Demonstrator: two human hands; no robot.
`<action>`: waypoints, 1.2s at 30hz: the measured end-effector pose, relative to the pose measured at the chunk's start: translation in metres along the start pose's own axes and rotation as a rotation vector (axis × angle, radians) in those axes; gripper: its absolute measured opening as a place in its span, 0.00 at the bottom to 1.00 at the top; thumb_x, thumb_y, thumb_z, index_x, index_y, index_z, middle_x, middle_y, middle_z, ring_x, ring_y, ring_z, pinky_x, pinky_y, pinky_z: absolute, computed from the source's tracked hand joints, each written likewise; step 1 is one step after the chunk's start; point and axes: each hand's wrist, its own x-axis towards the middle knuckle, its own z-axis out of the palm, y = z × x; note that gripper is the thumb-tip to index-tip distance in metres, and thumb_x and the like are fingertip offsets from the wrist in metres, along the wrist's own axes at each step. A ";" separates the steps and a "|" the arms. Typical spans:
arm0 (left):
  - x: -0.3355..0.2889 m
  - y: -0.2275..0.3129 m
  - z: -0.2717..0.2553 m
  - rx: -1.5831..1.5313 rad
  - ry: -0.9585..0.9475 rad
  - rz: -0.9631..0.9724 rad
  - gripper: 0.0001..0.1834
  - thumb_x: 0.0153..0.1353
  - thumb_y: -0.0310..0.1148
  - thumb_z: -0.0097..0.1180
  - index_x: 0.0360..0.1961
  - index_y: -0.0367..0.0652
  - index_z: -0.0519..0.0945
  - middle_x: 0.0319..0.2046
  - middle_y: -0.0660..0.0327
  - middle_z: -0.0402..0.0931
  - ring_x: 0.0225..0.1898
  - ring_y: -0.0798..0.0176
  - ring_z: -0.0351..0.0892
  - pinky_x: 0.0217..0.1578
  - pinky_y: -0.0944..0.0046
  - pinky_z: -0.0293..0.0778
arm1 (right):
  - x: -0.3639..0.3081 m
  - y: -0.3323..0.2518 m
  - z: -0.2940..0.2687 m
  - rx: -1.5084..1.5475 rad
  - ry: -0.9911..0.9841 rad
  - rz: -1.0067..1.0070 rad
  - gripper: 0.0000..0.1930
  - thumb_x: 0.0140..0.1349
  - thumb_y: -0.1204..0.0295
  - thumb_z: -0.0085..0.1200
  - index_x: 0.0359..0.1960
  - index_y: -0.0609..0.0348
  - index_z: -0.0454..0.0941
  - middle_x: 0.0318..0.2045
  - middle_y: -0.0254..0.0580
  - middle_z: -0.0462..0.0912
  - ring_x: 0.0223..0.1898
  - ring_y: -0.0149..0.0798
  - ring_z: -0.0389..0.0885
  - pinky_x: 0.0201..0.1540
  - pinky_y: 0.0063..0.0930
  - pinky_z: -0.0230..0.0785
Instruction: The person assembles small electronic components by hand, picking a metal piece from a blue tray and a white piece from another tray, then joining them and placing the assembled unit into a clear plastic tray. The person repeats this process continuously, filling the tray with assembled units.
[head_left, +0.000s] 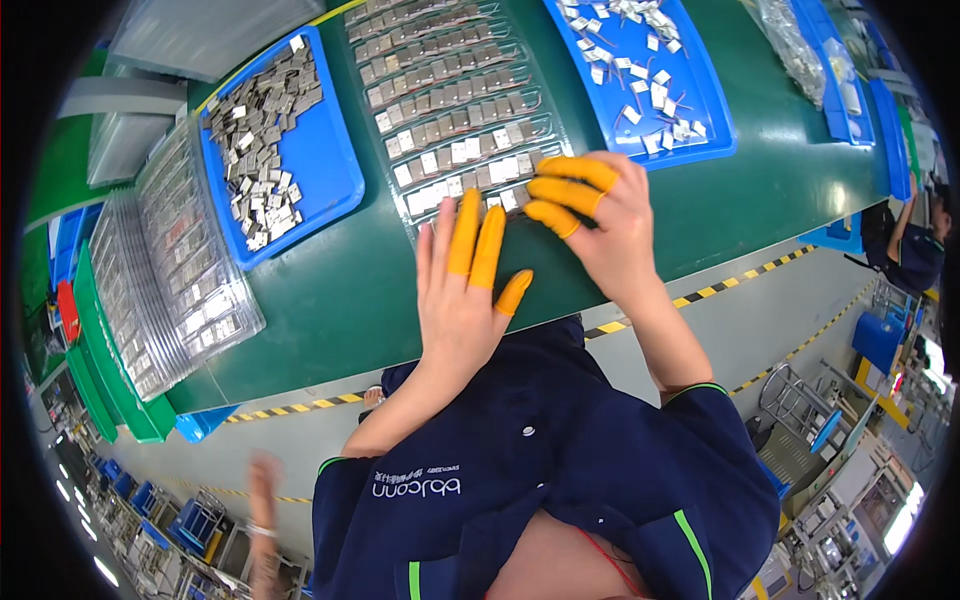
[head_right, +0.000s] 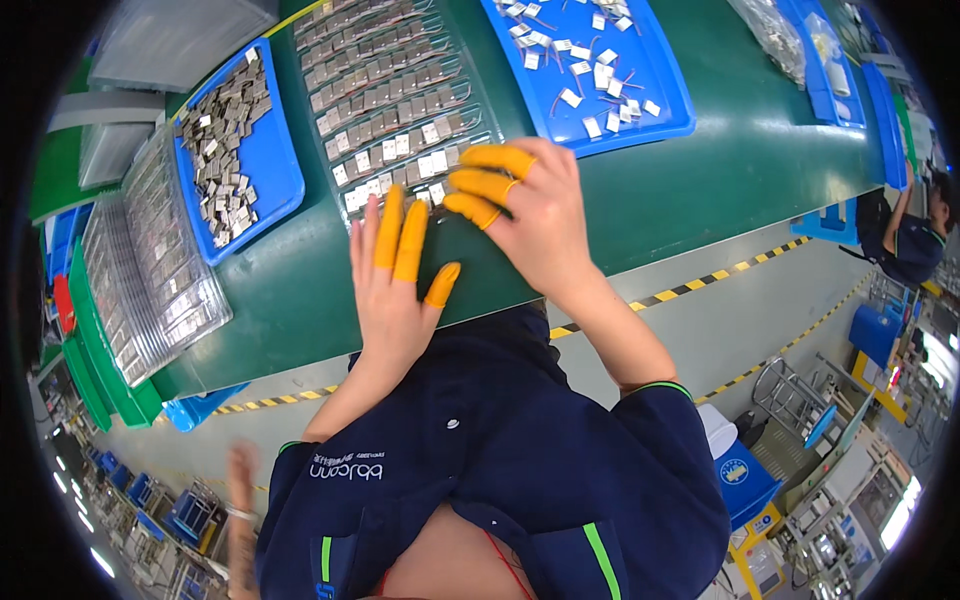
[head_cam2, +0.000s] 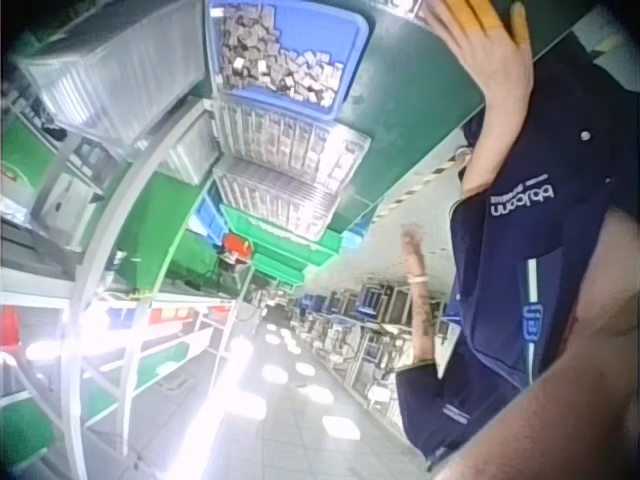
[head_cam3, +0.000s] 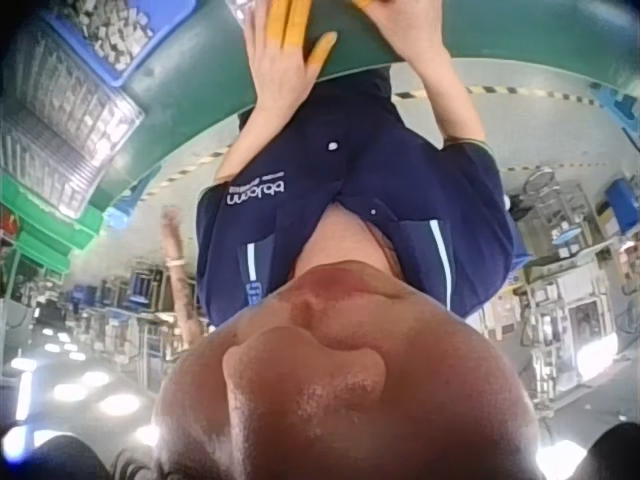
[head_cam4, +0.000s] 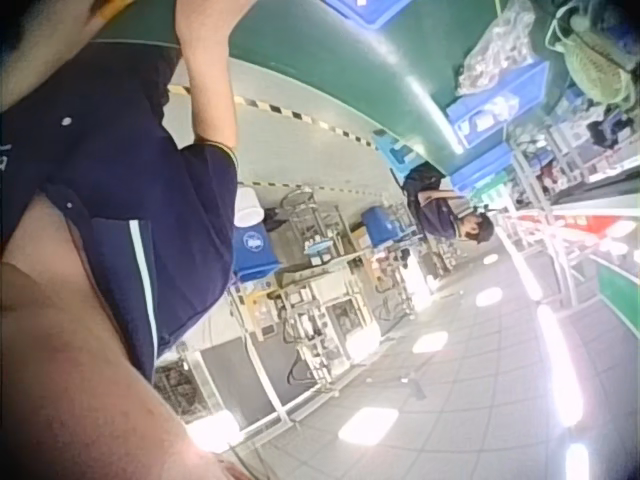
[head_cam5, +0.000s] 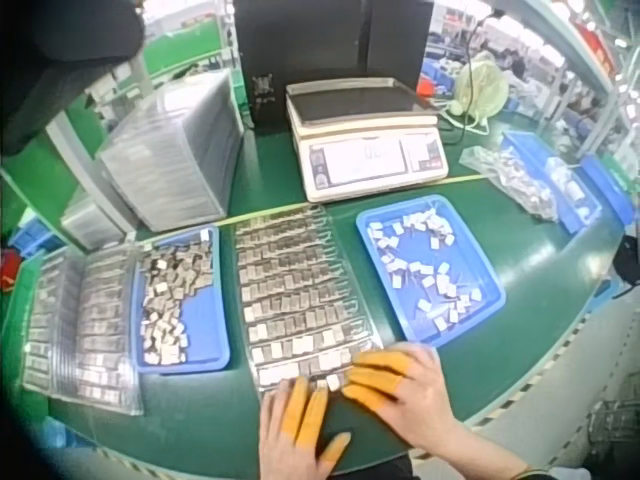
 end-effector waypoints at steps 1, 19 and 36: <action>0.000 -0.001 -0.006 -0.007 0.021 -0.012 0.30 0.51 0.36 0.60 0.55 0.39 0.69 0.60 0.49 0.60 0.65 0.43 0.50 0.61 0.44 0.49 | 0.006 0.007 -0.007 0.011 0.037 0.002 0.11 0.43 0.72 0.63 0.31 0.52 0.83 0.37 0.32 0.80 0.41 0.38 0.74 0.45 0.32 0.62; 0.096 -0.159 -0.068 0.265 0.356 -0.215 0.15 0.46 0.32 0.64 0.37 0.43 0.82 0.37 0.53 0.76 0.40 0.51 0.74 0.43 0.59 0.70 | 0.043 0.061 -0.043 -0.023 -0.074 0.553 0.12 0.47 0.77 0.61 0.34 0.65 0.78 0.25 0.42 0.79 0.25 0.32 0.74 0.31 0.24 0.68; 0.122 -0.146 -0.065 0.465 0.201 -0.045 0.09 0.47 0.32 0.59 0.22 0.37 0.75 0.28 0.51 0.74 0.32 0.49 0.76 0.33 0.55 0.73 | 0.026 0.061 -0.039 0.183 0.023 0.548 0.11 0.51 0.72 0.62 0.37 0.59 0.82 0.29 0.43 0.84 0.28 0.31 0.79 0.34 0.23 0.70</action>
